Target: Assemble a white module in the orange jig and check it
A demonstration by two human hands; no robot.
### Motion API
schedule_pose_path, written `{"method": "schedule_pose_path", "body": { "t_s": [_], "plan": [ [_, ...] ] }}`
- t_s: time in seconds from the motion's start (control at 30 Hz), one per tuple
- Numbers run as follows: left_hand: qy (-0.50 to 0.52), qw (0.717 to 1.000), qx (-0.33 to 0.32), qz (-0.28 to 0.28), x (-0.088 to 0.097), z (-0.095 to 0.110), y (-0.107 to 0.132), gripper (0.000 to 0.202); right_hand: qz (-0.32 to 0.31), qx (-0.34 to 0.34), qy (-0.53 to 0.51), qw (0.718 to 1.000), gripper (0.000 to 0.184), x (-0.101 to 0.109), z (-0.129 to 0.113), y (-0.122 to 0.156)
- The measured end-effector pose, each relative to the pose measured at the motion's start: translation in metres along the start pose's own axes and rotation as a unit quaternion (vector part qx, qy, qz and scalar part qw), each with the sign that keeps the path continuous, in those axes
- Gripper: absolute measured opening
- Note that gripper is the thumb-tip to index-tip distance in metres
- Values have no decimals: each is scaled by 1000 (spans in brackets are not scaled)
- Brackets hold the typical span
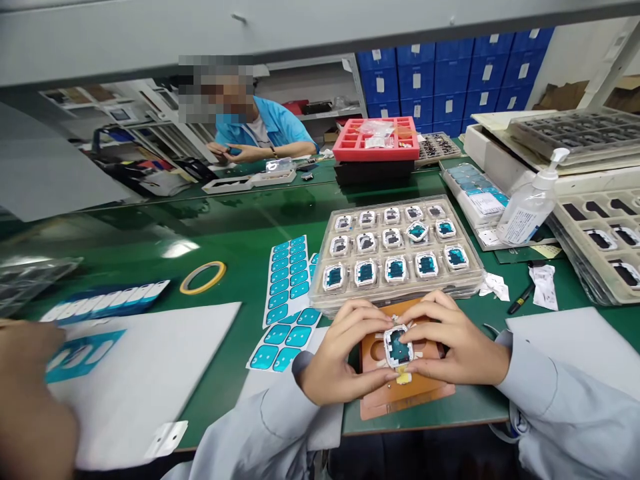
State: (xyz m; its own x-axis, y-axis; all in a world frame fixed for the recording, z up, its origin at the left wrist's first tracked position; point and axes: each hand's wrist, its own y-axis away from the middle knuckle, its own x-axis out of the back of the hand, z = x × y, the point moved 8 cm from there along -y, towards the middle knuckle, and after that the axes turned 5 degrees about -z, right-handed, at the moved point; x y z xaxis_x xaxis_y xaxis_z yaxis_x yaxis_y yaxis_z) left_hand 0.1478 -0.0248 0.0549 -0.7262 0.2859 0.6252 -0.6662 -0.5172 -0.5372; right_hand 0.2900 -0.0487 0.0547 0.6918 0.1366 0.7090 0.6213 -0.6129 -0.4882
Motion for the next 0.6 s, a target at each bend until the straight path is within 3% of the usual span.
{"method": "schedule_pose_path", "body": {
  "t_s": [0.2,0.4,0.6],
  "plan": [
    [12,999,16,-35,-4,-2,3,50,40,18,-37,998,19,4,-3,0],
    [37,998,28,-43,-9,-4,6,77,71,-32,-31,997,30,16,8,2],
    [-9,998,-8,-66,-9,1,4,45,52,-46,44,997,26,18,11,3]
  ]
}}
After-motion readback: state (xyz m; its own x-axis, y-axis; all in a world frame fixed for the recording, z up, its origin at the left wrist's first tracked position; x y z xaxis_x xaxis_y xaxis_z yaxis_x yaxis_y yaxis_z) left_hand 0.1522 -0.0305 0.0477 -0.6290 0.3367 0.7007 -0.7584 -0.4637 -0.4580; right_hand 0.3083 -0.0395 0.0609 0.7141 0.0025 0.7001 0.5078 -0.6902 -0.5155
